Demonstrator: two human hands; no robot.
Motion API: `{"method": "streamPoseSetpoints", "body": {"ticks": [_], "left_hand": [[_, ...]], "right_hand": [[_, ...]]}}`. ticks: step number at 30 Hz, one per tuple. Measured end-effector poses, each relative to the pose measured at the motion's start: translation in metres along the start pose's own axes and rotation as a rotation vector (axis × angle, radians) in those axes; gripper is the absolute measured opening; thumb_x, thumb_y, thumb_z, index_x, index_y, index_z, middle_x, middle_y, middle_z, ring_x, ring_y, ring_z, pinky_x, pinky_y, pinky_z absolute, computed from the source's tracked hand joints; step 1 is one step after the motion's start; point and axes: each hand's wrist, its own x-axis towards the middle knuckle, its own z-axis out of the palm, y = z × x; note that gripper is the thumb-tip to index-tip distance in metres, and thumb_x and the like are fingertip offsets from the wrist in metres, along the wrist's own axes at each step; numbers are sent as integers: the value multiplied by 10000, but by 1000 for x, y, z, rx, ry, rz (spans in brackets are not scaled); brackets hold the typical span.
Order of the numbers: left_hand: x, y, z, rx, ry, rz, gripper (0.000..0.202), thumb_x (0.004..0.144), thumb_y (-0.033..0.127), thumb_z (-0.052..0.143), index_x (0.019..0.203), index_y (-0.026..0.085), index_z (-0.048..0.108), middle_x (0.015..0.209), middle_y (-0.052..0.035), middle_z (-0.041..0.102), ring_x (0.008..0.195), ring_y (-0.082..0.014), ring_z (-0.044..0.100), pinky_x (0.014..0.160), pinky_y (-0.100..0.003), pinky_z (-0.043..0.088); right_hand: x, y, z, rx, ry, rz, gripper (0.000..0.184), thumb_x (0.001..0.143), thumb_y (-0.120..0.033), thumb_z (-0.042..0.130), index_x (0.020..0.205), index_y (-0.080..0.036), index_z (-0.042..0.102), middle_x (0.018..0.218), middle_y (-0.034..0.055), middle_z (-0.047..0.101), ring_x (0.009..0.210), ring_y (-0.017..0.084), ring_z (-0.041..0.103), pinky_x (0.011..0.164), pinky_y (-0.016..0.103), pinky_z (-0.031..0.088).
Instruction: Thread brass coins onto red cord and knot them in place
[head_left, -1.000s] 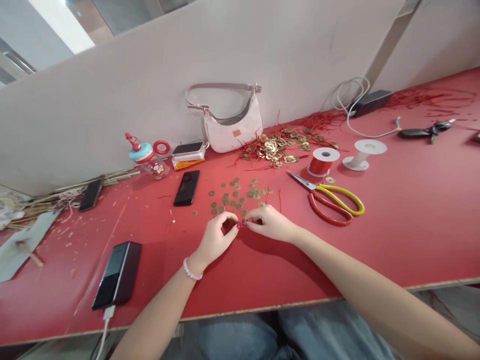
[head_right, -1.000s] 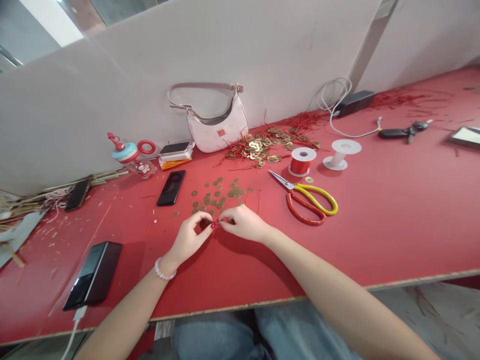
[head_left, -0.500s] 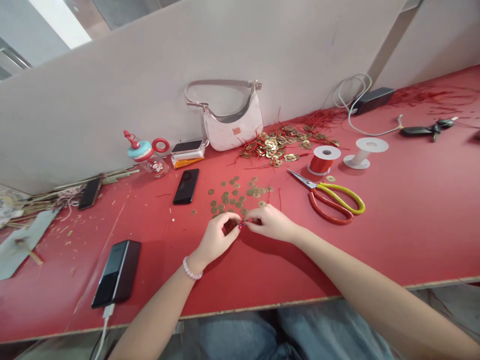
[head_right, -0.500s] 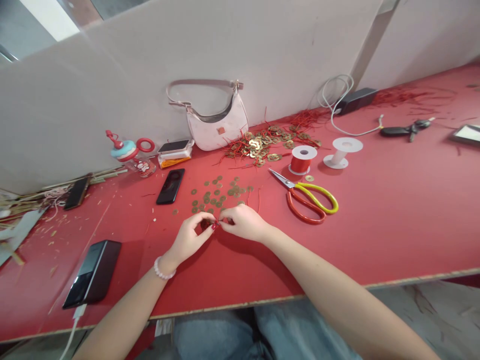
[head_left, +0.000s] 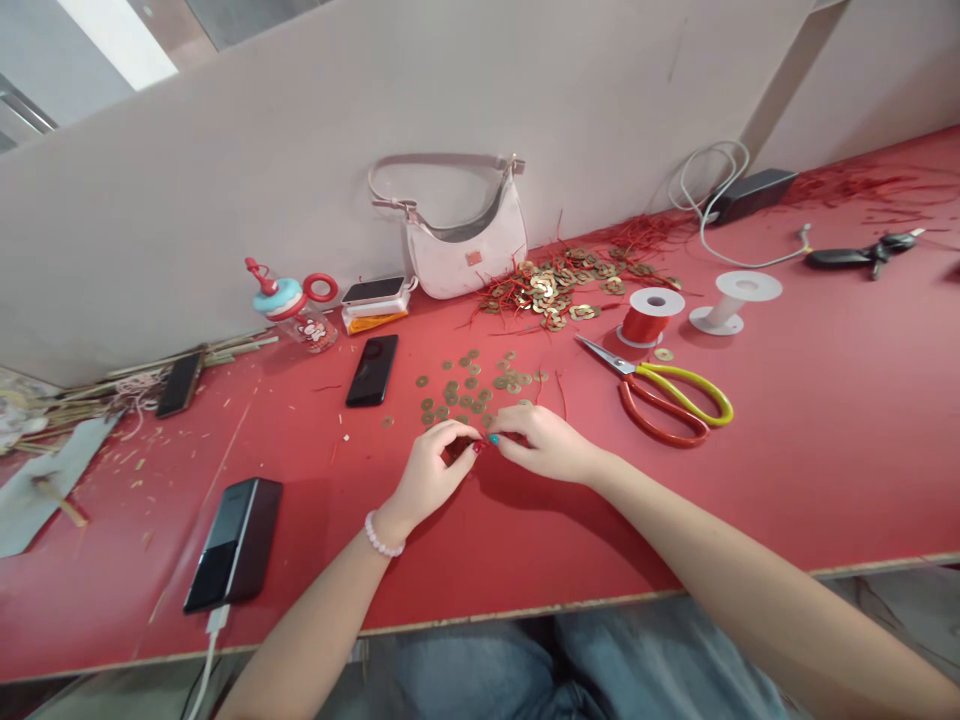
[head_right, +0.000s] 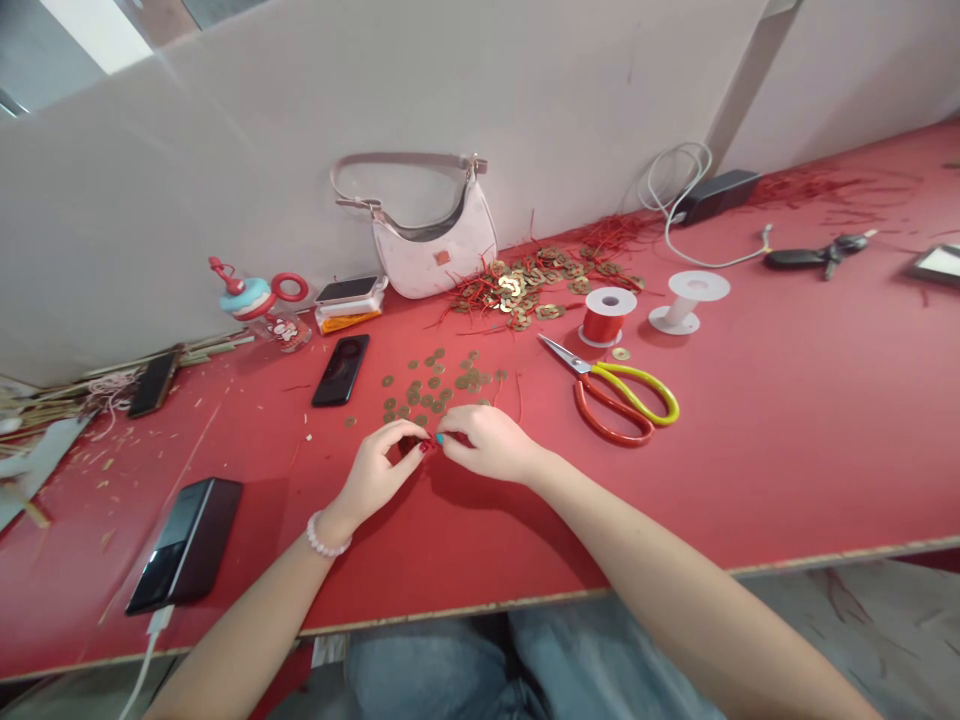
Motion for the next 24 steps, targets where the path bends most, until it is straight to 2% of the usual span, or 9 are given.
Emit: {"method": "streamPoseSetpoints", "body": {"ticks": [4, 10, 19, 24], "left_hand": [[0, -1, 0, -5, 11, -16, 84, 804, 160, 524, 833, 177, 600, 815, -32, 621, 742, -138, 567, 679, -254, 470], [-1, -6, 1, -48, 19, -52, 82, 800, 186, 543, 845, 175, 611, 831, -40, 628, 757, -147, 573, 698, -270, 477], [3, -10, 0, -383, -119, -211, 103, 784, 238, 578, 828, 159, 627, 983, -83, 624, 901, -174, 594, 802, -308, 485], [1, -8, -1, -543, -108, -286, 69, 752, 218, 617, 794, 168, 641, 1173, -81, 555, 1009, -178, 571, 817, -286, 471]], "right_hand": [[1, 2, -2, 60, 43, -109, 129, 788, -149, 495, 807, -167, 621, 822, 52, 598, 757, 132, 549, 713, 250, 431], [1, 7, 1, 13, 110, -149, 142, 798, -115, 470, 842, -174, 592, 801, 48, 610, 752, 143, 542, 702, 270, 442], [2, 7, 4, -84, 201, -235, 172, 864, -115, 417, 897, -178, 573, 860, 64, 626, 786, 152, 532, 709, 278, 443], [3, 8, 6, -7, 282, -195, 150, 847, -97, 417, 861, -167, 550, 790, 59, 596, 731, 141, 521, 657, 258, 452]]}}
